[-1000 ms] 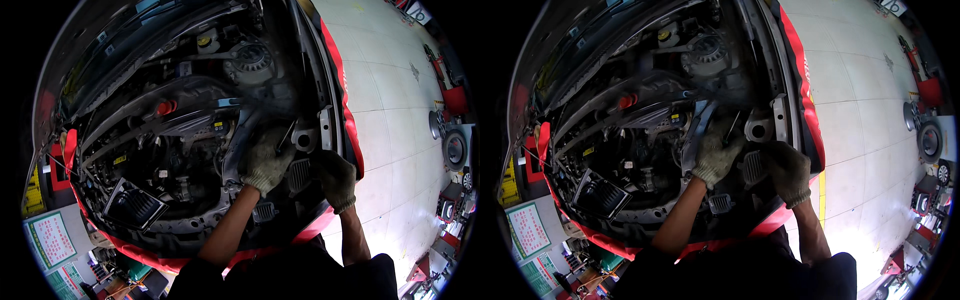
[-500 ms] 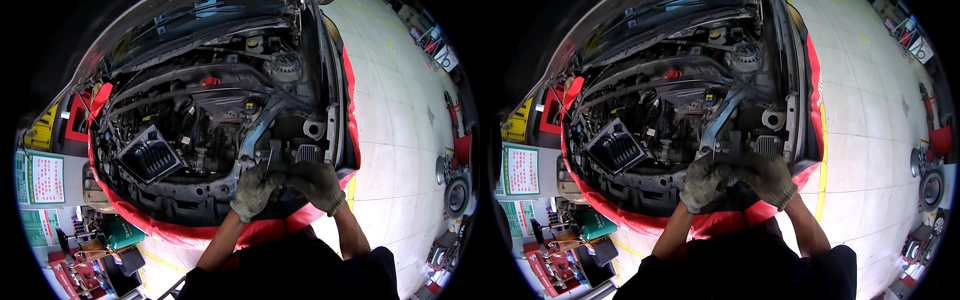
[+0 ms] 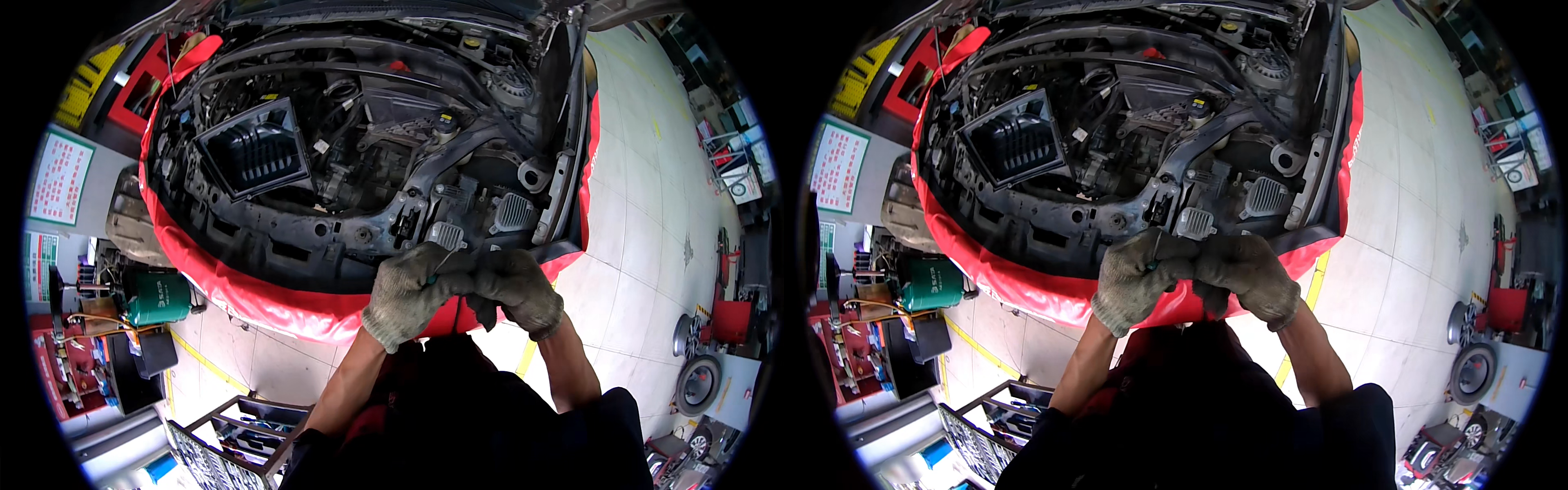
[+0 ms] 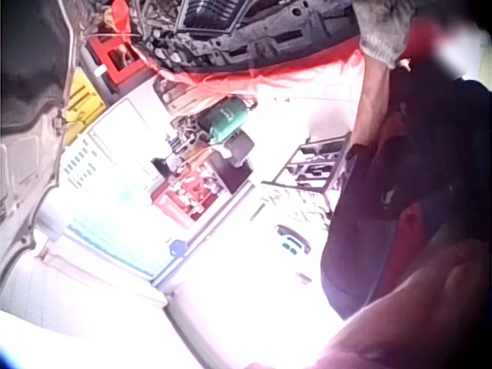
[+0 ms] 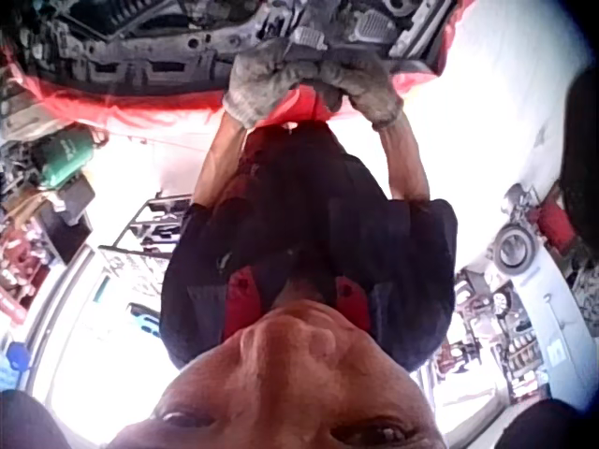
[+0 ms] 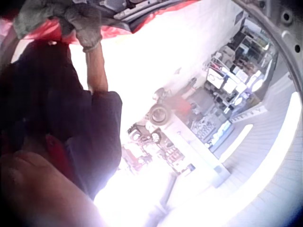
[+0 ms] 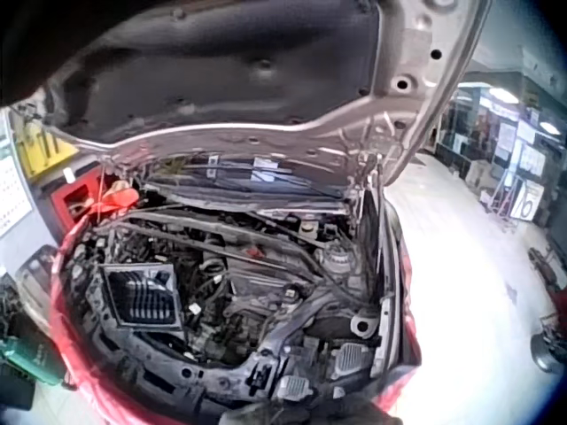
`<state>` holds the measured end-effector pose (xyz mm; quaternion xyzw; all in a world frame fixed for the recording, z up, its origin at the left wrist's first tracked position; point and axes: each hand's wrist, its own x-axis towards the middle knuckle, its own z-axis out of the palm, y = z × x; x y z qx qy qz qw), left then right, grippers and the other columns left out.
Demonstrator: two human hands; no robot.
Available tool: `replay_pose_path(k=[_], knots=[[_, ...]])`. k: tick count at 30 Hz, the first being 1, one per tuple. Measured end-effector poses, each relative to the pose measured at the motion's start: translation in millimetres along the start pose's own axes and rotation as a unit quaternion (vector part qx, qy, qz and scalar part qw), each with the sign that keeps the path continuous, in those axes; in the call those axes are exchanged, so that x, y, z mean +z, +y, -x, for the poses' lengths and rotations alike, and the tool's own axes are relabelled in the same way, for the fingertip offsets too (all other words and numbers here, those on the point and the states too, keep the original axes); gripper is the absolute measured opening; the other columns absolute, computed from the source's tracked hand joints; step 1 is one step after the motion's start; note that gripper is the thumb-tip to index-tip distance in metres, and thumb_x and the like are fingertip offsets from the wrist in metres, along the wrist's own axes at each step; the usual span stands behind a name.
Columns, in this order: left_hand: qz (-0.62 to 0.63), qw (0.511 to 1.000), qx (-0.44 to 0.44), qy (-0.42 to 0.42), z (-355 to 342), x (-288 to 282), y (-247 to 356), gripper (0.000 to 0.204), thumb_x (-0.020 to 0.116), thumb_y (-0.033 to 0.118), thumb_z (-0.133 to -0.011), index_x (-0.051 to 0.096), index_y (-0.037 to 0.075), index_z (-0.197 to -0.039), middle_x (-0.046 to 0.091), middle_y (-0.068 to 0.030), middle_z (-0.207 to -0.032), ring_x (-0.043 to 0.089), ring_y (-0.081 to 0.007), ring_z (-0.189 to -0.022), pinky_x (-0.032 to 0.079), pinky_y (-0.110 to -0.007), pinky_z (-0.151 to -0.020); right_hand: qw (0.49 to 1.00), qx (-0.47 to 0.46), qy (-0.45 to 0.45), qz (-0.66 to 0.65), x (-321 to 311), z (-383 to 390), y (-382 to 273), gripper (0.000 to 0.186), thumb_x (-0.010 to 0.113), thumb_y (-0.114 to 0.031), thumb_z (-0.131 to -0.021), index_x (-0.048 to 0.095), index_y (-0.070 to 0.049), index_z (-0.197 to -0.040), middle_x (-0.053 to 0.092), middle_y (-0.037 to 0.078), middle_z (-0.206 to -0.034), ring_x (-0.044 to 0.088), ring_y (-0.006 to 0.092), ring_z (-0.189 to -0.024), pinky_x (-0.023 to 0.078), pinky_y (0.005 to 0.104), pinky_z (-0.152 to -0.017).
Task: The person opens the hood of a silver BMW and works on the engine. They remove the engine cover, use a wrench to loosen bolts, and remove a metal bracket from the engine bay. The person places removed parts on a nearby workbench and continues to work on the engine components.
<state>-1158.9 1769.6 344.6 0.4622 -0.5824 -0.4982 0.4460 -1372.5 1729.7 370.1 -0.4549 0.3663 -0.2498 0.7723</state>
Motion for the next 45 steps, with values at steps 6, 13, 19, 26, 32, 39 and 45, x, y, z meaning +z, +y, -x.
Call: replay_pose_path(k=[6, 13, 19, 26, 32, 39, 45], knots=[[0.136, 0.987, -0.051, 0.065, 69, -53, -1, 0.049, 0.075, 0.045, -0.094, 0.073, -0.002, -0.106, 0.071, -0.0059, -0.087, 0.063, -0.0084, -0.064, 0.053, -0.024, -0.057, 0.969, -0.057, 0.015, 0.239, 87, -13, 9, 0.016, 0.076, -0.012, -0.092, 0.071, 0.003, -0.095, 0.07, 0.009, -0.078, 0.068, 0.0128, -0.062, 0.054, 0.0282, -0.055], [0.35, 0.916, 0.002, 0.196, 193, -149, -3, 0.046, 0.077, 0.041, -0.093, 0.066, -0.002, -0.106, 0.067, -0.0053, -0.08, 0.059, -0.01, -0.054, 0.048, -0.023, -0.047, 0.982, 0.02, -0.12, 0.141, 244, -48, 24, 0.019, 0.074, -0.014, -0.095, 0.07, 0.004, -0.095, 0.07, 0.011, -0.076, 0.067, 0.0151, -0.057, 0.054, 0.0283, -0.051], [0.266, 0.904, 0.018, 0.334, 322, -267, 12, 0.048, 0.08, 0.043, -0.09, 0.066, -0.002, -0.099, 0.068, -0.0079, -0.084, 0.061, -0.0109, -0.058, 0.049, -0.024, -0.048, 0.968, 0.04, -0.22, 0.113, 413, -89, 65, 0.021, 0.074, -0.016, -0.096, 0.069, 0.004, -0.091, 0.069, 0.013, -0.074, 0.066, 0.0173, -0.054, 0.053, 0.029, -0.047], [0.186, 0.887, 0.048, 0.419, 443, -390, 7, 0.034, 0.077, 0.035, -0.095, 0.07, 0.002, -0.101, 0.068, -0.0025, -0.082, 0.058, -0.0065, -0.063, 0.047, -0.022, -0.051, 0.926, 0.076, -0.34, 0.145, 585, -161, 110, 0.016, 0.073, -0.011, -0.096, 0.069, 0.002, -0.089, 0.069, 0.01, -0.07, 0.064, 0.0159, -0.054, 0.051, 0.0284, -0.05], [0.218, 0.719, 0.011, 0.66, 488, -478, -28, 0.029, 0.074, 0.03, -0.098, 0.07, 0.002, -0.101, 0.066, -0.0012, -0.075, 0.056, -0.0067, -0.056, 0.046, -0.023, -0.049, 0.899, -0.021, -0.38, 0.218, 723, -254, 175, 0.014, 0.076, -0.01, -0.094, 0.069, 0.001, -0.09, 0.071, 0.005, -0.08, 0.065, 0.0106, -0.066, 0.053, 0.0254, -0.06], [0.215, 0.683, -0.014, 0.698, 551, -682, -35, 0.038, 0.075, 0.037, -0.096, 0.068, 0.001, -0.103, 0.066, -0.0035, -0.074, 0.056, -0.0086, -0.054, 0.045, -0.023, -0.048, 0.871, -0.035, -0.471, 0.135, 915, -380, 199, 0.012, 0.078, -0.007, -0.091, 0.07, 0.002, -0.093, 0.071, 0.007, -0.081, 0.067, 0.0114, -0.069, 0.057, 0.0278, -0.062], [0.282, 0.628, 0.045, 0.724, 609, -813, -28, 0.037, 0.075, 0.034, -0.096, 0.066, 0.0, -0.107, 0.066, -0.0034, -0.076, 0.057, -0.009, -0.056, 0.047, -0.023, -0.049, 0.825, -0.003, -0.547, 0.141, 1067, -449, 203, 0.012, 0.08, -0.004, -0.089, 0.071, 0.001, -0.093, 0.071, 0.005, -0.081, 0.066, 0.0101, -0.07, 0.057, 0.0257, -0.064]])
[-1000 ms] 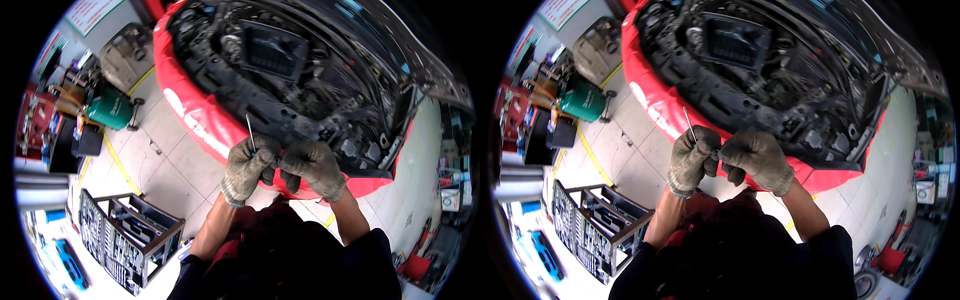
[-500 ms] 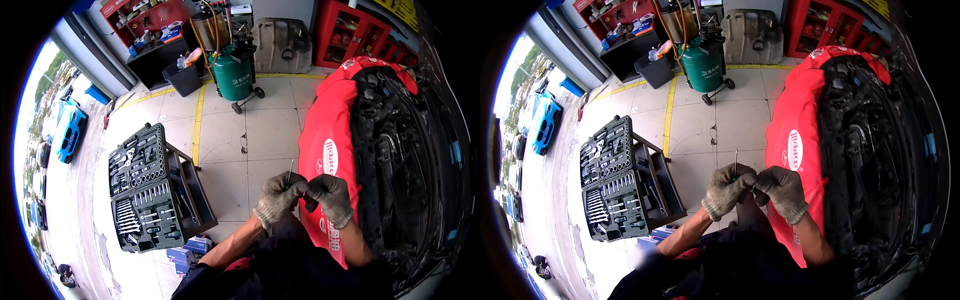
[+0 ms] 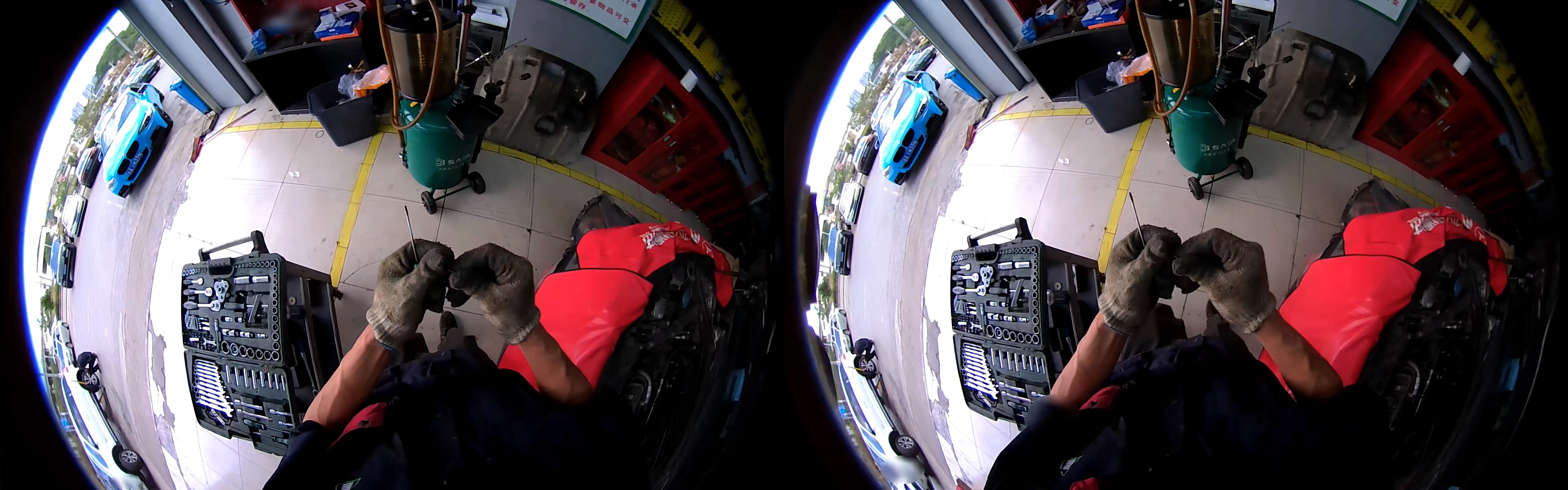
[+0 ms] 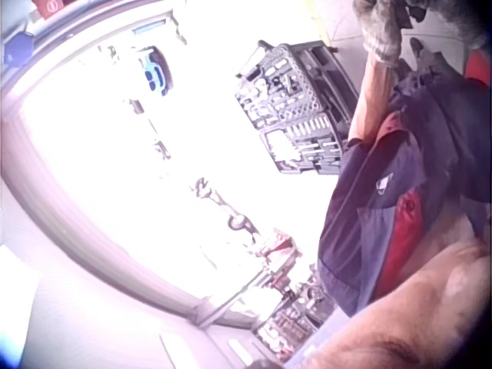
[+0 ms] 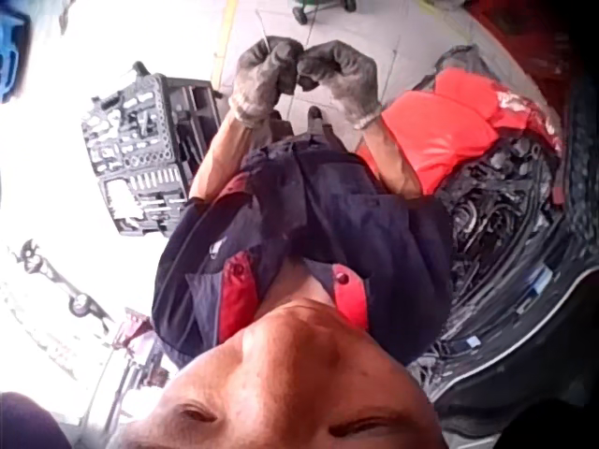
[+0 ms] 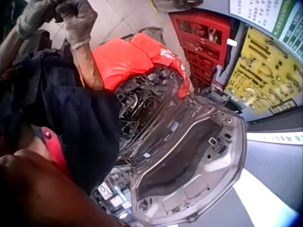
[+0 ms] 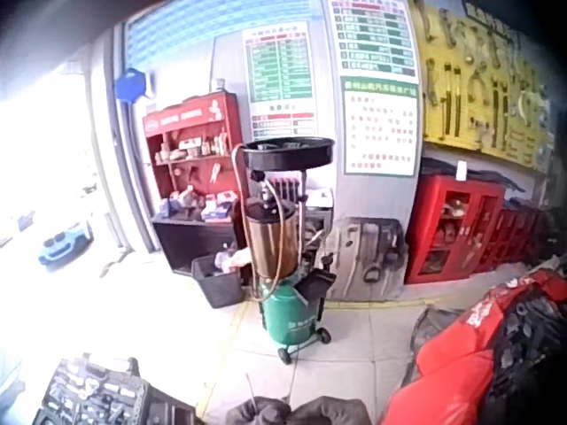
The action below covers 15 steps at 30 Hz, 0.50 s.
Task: The person opens the hood of a silver BMW and works on the engine. They remove the engine cover, use a wrench to loosen bolts, and remove a metal bracket from the engine bay. The person places removed parts on a nearby workbench and continues to work on the engine components.
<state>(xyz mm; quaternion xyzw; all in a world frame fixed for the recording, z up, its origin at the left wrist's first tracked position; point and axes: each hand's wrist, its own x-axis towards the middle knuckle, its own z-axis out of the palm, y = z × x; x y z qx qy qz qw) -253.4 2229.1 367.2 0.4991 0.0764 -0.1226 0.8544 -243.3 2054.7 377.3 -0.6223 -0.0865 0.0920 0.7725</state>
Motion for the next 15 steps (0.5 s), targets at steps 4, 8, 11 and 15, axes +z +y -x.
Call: replay_pose_path(k=[4, 8, 11, 15], knots=[[0.032, 0.999, 0.006, 0.026, -74, -39, 35, 0.038, 0.075, 0.033, -0.096, 0.066, -0.001, -0.108, 0.065, -0.004, -0.076, 0.058, -0.0101, -0.056, 0.048, -0.024, -0.049, 0.999, -0.002, -0.039, 0.031, 15, -103, 11, 0.012, 0.08, -0.005, -0.089, 0.071, 0.001, -0.094, 0.071, 0.004, -0.081, 0.065, 0.009, -0.07, 0.056, 0.0254, -0.063], [0.027, 0.998, 0.057, 0.025, -156, -96, 77, 0.038, 0.074, 0.034, -0.097, 0.066, -0.002, -0.107, 0.067, -0.0051, -0.078, 0.059, -0.0101, -0.057, 0.05, -0.024, -0.051, 0.998, 0.044, -0.04, 0.018, 47, -205, 26, 0.012, 0.079, -0.006, -0.09, 0.071, 0.001, -0.095, 0.071, 0.004, -0.081, 0.065, 0.0089, -0.071, 0.056, 0.0249, -0.064], [0.005, 0.995, 0.088, 0.037, -213, -136, 124, 0.035, 0.075, 0.032, -0.096, 0.067, -0.002, -0.105, 0.069, -0.0052, -0.081, 0.06, -0.0094, -0.059, 0.05, -0.024, -0.052, 0.999, 0.019, -0.019, 0.043, 82, -283, 27, 0.013, 0.079, -0.006, -0.09, 0.069, 0.001, -0.096, 0.071, 0.004, -0.082, 0.066, 0.0092, -0.071, 0.058, 0.0252, -0.066], [-0.002, 0.993, 0.113, 0.022, -287, -177, 190, 0.031, 0.077, 0.027, -0.096, 0.069, 0.0, -0.107, 0.07, -0.0038, -0.082, 0.061, -0.0085, -0.064, 0.05, -0.024, -0.057, 0.998, -0.022, 0.014, 0.051, 124, -382, 26, 0.014, 0.078, -0.007, -0.092, 0.068, 0.0, -0.097, 0.071, 0.006, -0.085, 0.068, 0.0104, -0.073, 0.06, 0.0268, -0.068]])
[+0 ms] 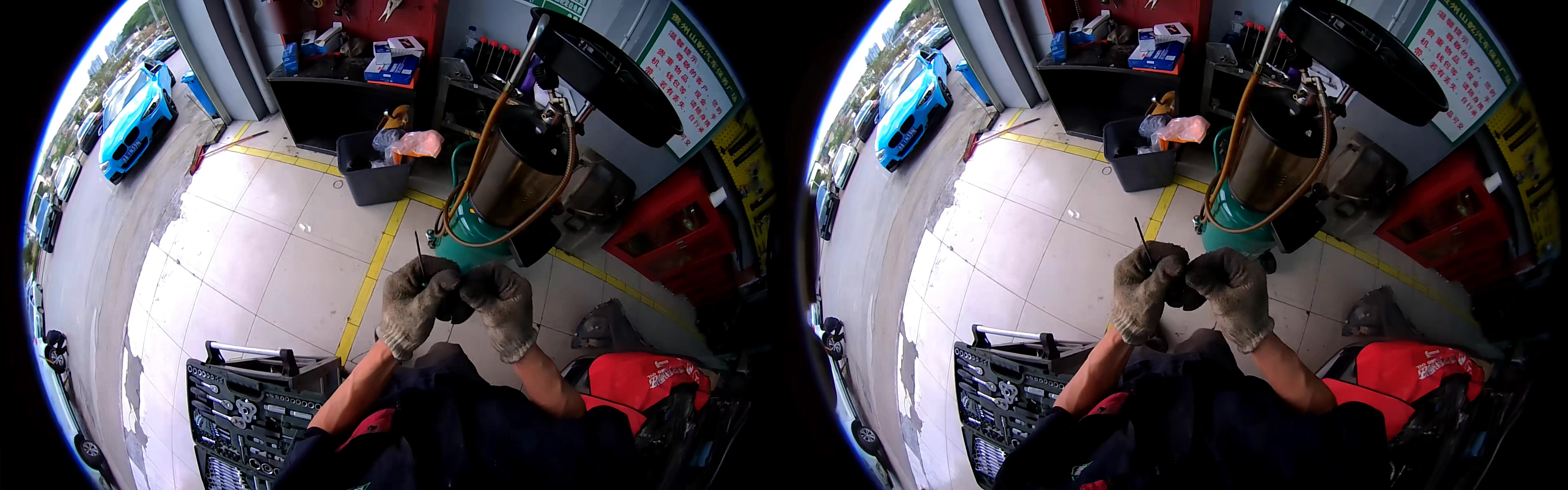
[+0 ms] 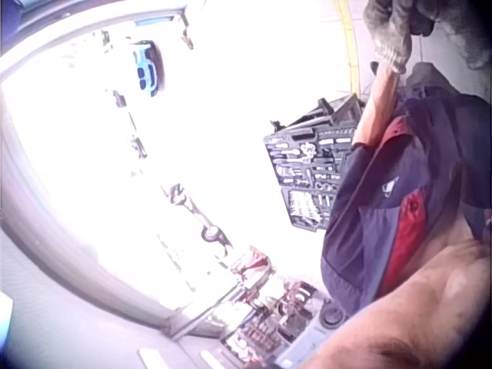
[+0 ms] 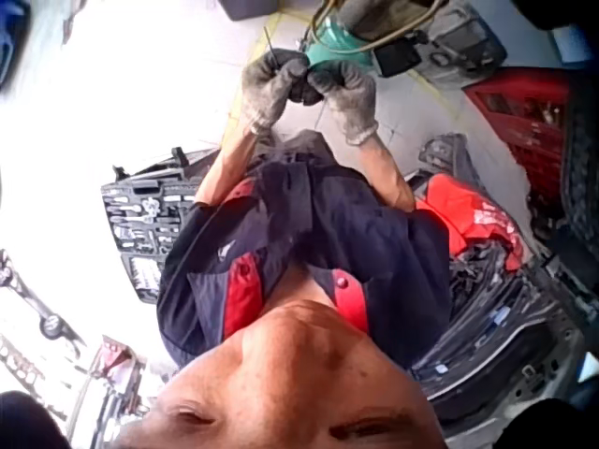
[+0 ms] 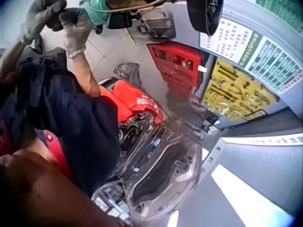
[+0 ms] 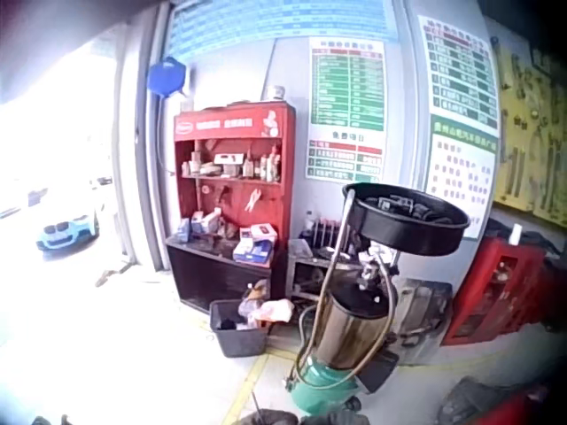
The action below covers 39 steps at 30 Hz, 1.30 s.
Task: The person opens the hood of a silver BMW and works on the engine. They remove the engine cover, use a wrench to loosen bolts, and remove a metal bracket from the engine bay. The person places removed parts on a nearby workbench and continues to work on the engine components.
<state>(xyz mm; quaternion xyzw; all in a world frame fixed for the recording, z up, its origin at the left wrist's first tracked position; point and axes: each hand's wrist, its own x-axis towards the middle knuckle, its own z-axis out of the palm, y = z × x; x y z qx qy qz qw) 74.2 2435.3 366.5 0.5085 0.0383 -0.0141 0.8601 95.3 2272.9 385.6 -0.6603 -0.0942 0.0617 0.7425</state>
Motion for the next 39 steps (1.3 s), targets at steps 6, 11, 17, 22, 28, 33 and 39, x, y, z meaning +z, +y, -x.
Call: replay_pose_path(k=[6, 11, 17, 22, 28, 33, 39], knots=[[-0.072, 0.994, -0.024, 0.074, -106, -53, 40, 0.03, 0.075, 0.026, -0.097, 0.069, -0.002, -0.104, 0.07, -0.0051, -0.079, 0.062, -0.0099, -0.062, 0.05, -0.024, -0.055, 0.999, -0.004, -0.022, 0.025, 49, -124, 28, 0.011, 0.076, -0.005, -0.093, 0.068, 0.001, -0.097, 0.072, 0.006, -0.085, 0.069, 0.0111, -0.074, 0.061, 0.0274, -0.068], [-0.103, 0.99, -0.029, 0.09, -217, -104, 46, 0.032, 0.073, 0.027, -0.098, 0.069, -0.004, -0.106, 0.07, -0.006, -0.078, 0.061, -0.0097, -0.06, 0.05, -0.024, -0.053, 0.999, 0.015, -0.026, 0.039, 69, -243, 68, 0.012, 0.077, -0.011, -0.093, 0.07, -0.001, -0.095, 0.072, 0.003, -0.082, 0.068, 0.0085, -0.071, 0.058, 0.0243, -0.066], [-0.207, 0.969, -0.017, 0.13, -353, -159, 76, 0.031, 0.07, 0.028, -0.1, 0.066, -0.001, -0.108, 0.065, -0.0032, -0.077, 0.055, -0.0071, -0.057, 0.048, -0.023, -0.049, 0.998, 0.052, -0.017, 0.0, 102, -385, 103, 0.026, 0.075, -0.002, -0.091, 0.068, 0.0, -0.116, 0.076, 0.007, -0.101, 0.072, 0.0106, -0.088, 0.061, 0.0265, -0.075], [-0.26, 0.963, -0.045, 0.058, -468, -185, 86, 0.027, 0.071, 0.026, -0.099, 0.063, 0.003, -0.108, 0.064, -0.0022, -0.076, 0.054, -0.0072, -0.054, 0.046, -0.023, -0.047, 0.997, 0.078, 0.016, 0.002, 95, -484, 118, 0.029, 0.077, -0.015, -0.094, 0.071, -0.004, -0.12, 0.074, 0.003, -0.092, 0.068, 0.0077, -0.076, 0.057, 0.0258, -0.068], [-0.292, 0.946, -0.094, -0.1, -623, -182, 70, 0.031, 0.071, 0.032, -0.098, 0.064, 0.003, -0.105, 0.065, -0.0018, -0.08, 0.058, -0.0096, -0.062, 0.048, -0.027, -0.055, 0.989, 0.095, 0.112, 0.029, 46, -587, 137, 0.023, 0.079, -0.017, -0.091, 0.076, 0.0, -0.107, 0.075, 0.005, -0.09, 0.068, 0.0088, -0.074, 0.055, 0.0249, -0.067], [-0.346, 0.928, -0.093, -0.105, -730, -179, 66, 0.034, 0.062, 0.035, -0.103, 0.065, 0.001, -0.099, 0.065, -0.005, -0.072, 0.062, -0.0135, -0.059, 0.047, -0.03, -0.055, 0.946, 0.063, 0.313, 0.052, -43, -705, 176, 0.019, 0.075, -0.008, -0.091, 0.075, -0.001, -0.108, 0.072, 0.004, -0.087, 0.065, 0.0085, -0.072, 0.053, 0.0263, -0.063], [-0.358, 0.912, -0.193, -0.056, -779, -223, 76, 0.026, 0.063, 0.028, -0.103, 0.065, 0.003, -0.099, 0.062, -0.0017, -0.074, 0.055, -0.0095, -0.058, 0.045, -0.027, -0.053, 0.91, 0.106, 0.386, 0.11, -182, -873, 262, 0.018, 0.074, -0.009, -0.093, 0.072, -0.003, -0.11, 0.07, 0.004, -0.081, 0.064, 0.0108, -0.062, 0.053, 0.0272, -0.056]])
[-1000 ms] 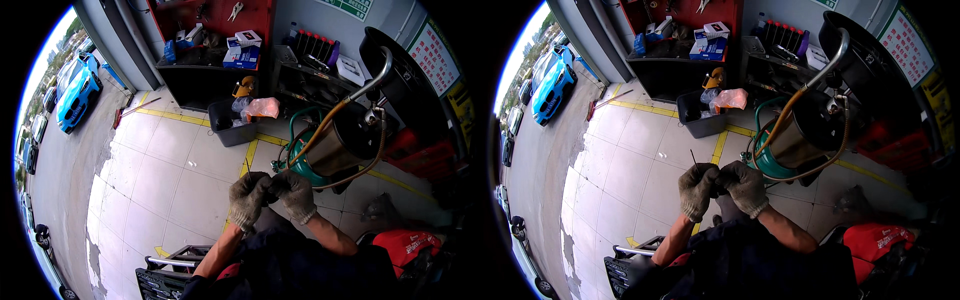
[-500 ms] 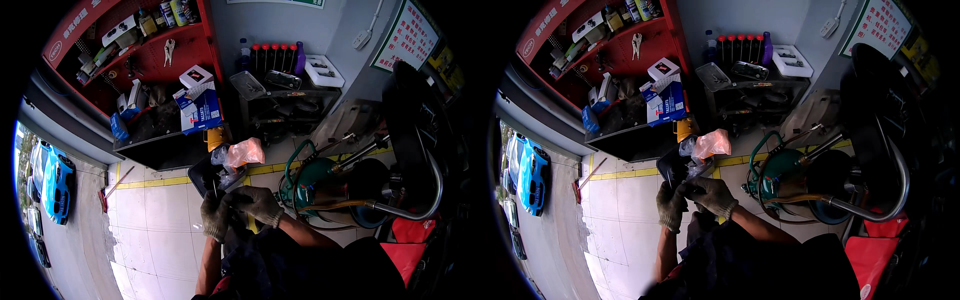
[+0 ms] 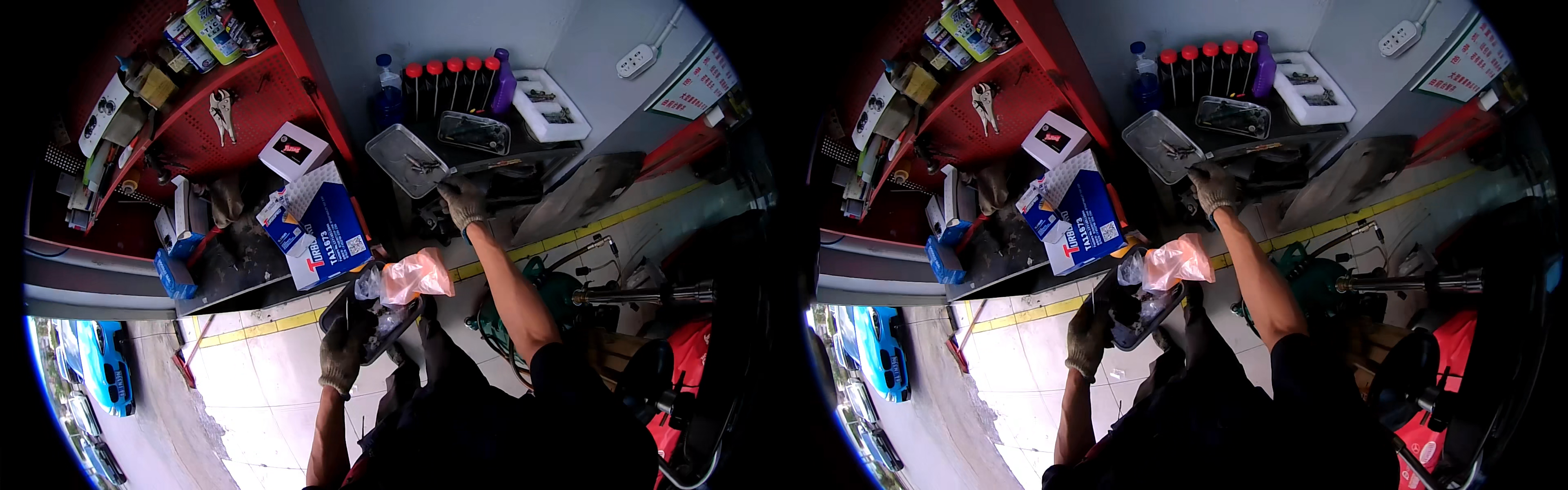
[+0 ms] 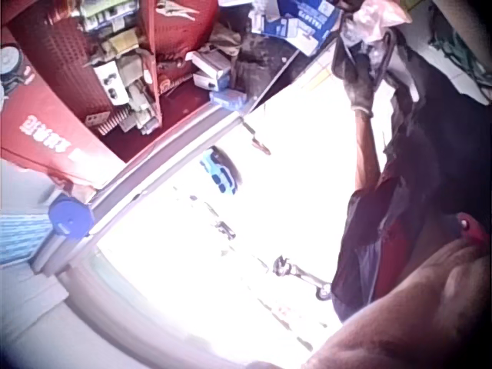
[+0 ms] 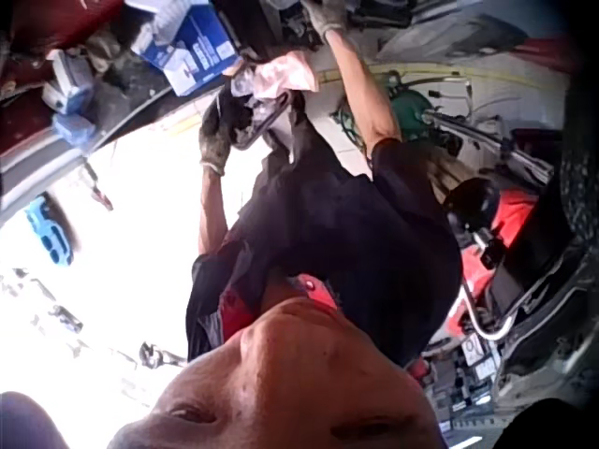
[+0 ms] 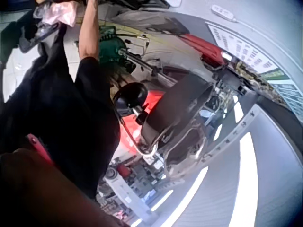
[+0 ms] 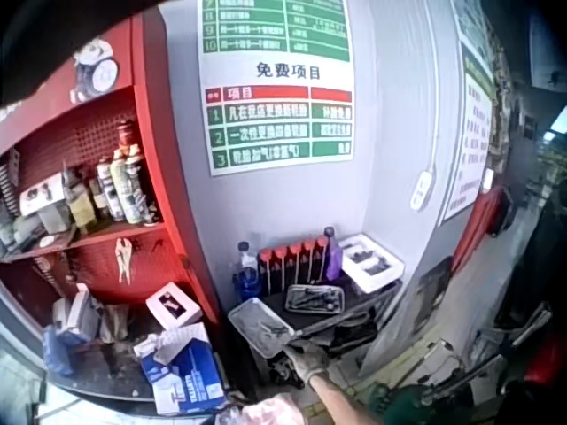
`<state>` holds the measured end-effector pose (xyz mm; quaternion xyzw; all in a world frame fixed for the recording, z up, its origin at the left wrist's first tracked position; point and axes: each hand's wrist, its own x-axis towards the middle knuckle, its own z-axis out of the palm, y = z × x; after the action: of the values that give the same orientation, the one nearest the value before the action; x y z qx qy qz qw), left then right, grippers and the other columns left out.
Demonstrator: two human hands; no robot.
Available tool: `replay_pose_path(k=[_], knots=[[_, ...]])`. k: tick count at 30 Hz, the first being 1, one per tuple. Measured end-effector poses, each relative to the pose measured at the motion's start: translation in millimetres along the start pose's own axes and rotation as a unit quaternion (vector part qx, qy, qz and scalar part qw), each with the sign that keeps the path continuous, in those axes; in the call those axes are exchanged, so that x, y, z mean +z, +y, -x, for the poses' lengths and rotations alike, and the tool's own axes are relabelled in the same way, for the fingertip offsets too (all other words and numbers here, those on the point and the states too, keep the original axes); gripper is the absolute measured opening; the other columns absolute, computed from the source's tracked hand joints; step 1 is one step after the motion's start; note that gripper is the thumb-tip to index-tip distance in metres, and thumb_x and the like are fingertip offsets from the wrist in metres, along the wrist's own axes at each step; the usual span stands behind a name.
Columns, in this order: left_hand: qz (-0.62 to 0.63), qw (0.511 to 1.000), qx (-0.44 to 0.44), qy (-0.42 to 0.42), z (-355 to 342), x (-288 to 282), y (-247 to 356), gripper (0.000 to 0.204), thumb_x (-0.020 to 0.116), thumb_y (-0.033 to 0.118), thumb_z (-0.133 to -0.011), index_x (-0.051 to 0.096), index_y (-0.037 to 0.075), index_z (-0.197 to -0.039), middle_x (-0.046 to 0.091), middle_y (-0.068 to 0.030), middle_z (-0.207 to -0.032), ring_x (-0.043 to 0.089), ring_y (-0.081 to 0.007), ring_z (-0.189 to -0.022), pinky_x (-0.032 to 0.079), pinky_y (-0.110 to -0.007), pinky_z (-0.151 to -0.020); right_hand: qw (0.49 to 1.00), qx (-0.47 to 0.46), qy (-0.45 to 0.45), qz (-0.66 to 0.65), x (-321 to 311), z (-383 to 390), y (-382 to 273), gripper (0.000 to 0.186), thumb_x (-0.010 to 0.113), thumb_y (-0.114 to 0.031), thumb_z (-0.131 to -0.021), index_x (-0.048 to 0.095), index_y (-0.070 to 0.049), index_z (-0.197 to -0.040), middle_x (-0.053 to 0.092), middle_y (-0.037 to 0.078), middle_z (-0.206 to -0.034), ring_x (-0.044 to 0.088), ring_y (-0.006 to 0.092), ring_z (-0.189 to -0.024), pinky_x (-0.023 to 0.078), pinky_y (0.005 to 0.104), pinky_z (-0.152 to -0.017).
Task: The person opens the hood of a silver BMW and works on the engine. They remove the engine cover, use a wrench to loosen bolts, and remove a metal bracket from the engine bay. The person places removed parts on a nearby workbench and continues to work on the engine components.
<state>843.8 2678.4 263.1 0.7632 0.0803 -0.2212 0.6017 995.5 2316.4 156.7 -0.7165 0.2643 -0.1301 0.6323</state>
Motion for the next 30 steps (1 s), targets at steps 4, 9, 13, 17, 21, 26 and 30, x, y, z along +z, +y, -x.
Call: replay_pose_path(k=[4, 9, 13, 17, 21, 26, 30], knots=[[0.017, 0.987, -0.122, 0.107, 8, -28, -8, 0.026, 0.061, 0.027, -0.102, 0.066, 0.003, -0.11, 0.06, -0.0043, -0.073, 0.052, -0.0097, -0.052, 0.044, -0.025, -0.044, 0.995, 0.008, 0.089, -0.046, -5, -97, 54, 0.014, 0.075, -0.013, -0.09, 0.076, -0.005, -0.102, 0.071, 0.006, -0.077, 0.067, 0.0174, -0.065, 0.053, 0.036, -0.06], [-0.013, 0.966, -0.196, 0.17, 10, -50, -8, 0.026, 0.057, 0.026, -0.103, 0.065, 0.001, -0.108, 0.06, -0.0064, -0.073, 0.053, -0.0116, -0.052, 0.045, -0.026, -0.042, 0.986, -0.053, 0.146, 0.065, -64, -186, 82, 0.019, 0.076, -0.01, -0.089, 0.076, -0.005, -0.106, 0.075, 0.01, -0.09, 0.069, 0.0201, -0.077, 0.055, 0.0373, -0.071], [-0.024, 0.963, -0.202, 0.176, -9, -53, 3, 0.026, 0.058, 0.026, -0.103, 0.065, 0.002, -0.108, 0.061, -0.0063, -0.074, 0.054, -0.0112, -0.053, 0.045, -0.026, -0.043, 0.993, -0.047, 0.077, 0.077, -69, -179, 52, 0.018, 0.075, -0.005, -0.091, 0.074, -0.004, -0.11, 0.072, 0.005, -0.084, 0.064, 0.0136, -0.067, 0.052, 0.0315, -0.059], [-0.014, 0.974, -0.168, 0.154, -35, -45, 18, 0.025, 0.058, 0.026, -0.103, 0.066, 0.003, -0.109, 0.062, -0.0062, -0.076, 0.053, -0.0105, -0.053, 0.046, -0.026, -0.045, 0.984, -0.093, -0.065, 0.139, -28, -125, 13, 0.022, 0.076, -0.01, -0.091, 0.074, -0.005, -0.112, 0.073, 0.007, -0.099, 0.068, 0.0127, -0.085, 0.056, 0.0302, -0.075], [-0.037, 0.977, -0.165, 0.13, -55, -41, 30, 0.022, 0.059, 0.023, -0.103, 0.065, 0.003, -0.11, 0.061, -0.0054, -0.076, 0.053, -0.0103, -0.053, 0.044, -0.025, -0.045, 0.947, -0.194, 0.006, 0.258, -21, -119, -7, 0.025, 0.077, -0.012, -0.089, 0.074, -0.005, -0.113, 0.074, 0.007, -0.1, 0.068, 0.0122, -0.086, 0.056, 0.0304, -0.078], [-0.061, 0.974, -0.167, 0.143, -55, -47, 27, 0.021, 0.058, 0.023, -0.104, 0.066, 0.004, -0.111, 0.06, -0.0041, -0.072, 0.052, -0.0101, -0.051, 0.044, -0.026, -0.043, 0.96, -0.023, 0.144, 0.238, -100, -199, 11, 0.018, 0.075, -0.01, -0.088, 0.076, -0.007, -0.106, 0.076, 0.012, -0.092, 0.072, 0.0202, -0.083, 0.058, 0.0368, -0.076], [-0.042, 0.971, -0.184, 0.145, -53, -48, 21, 0.022, 0.059, 0.024, -0.103, 0.066, 0.004, -0.111, 0.061, -0.004, -0.073, 0.053, -0.0106, -0.051, 0.045, -0.026, -0.043, 0.988, 0.017, 0.109, 0.112, -132, -235, 56, 0.017, 0.072, -0.013, -0.091, 0.076, -0.006, -0.106, 0.076, 0.016, -0.1, 0.074, 0.027, -0.094, 0.058, 0.0391, -0.085]])
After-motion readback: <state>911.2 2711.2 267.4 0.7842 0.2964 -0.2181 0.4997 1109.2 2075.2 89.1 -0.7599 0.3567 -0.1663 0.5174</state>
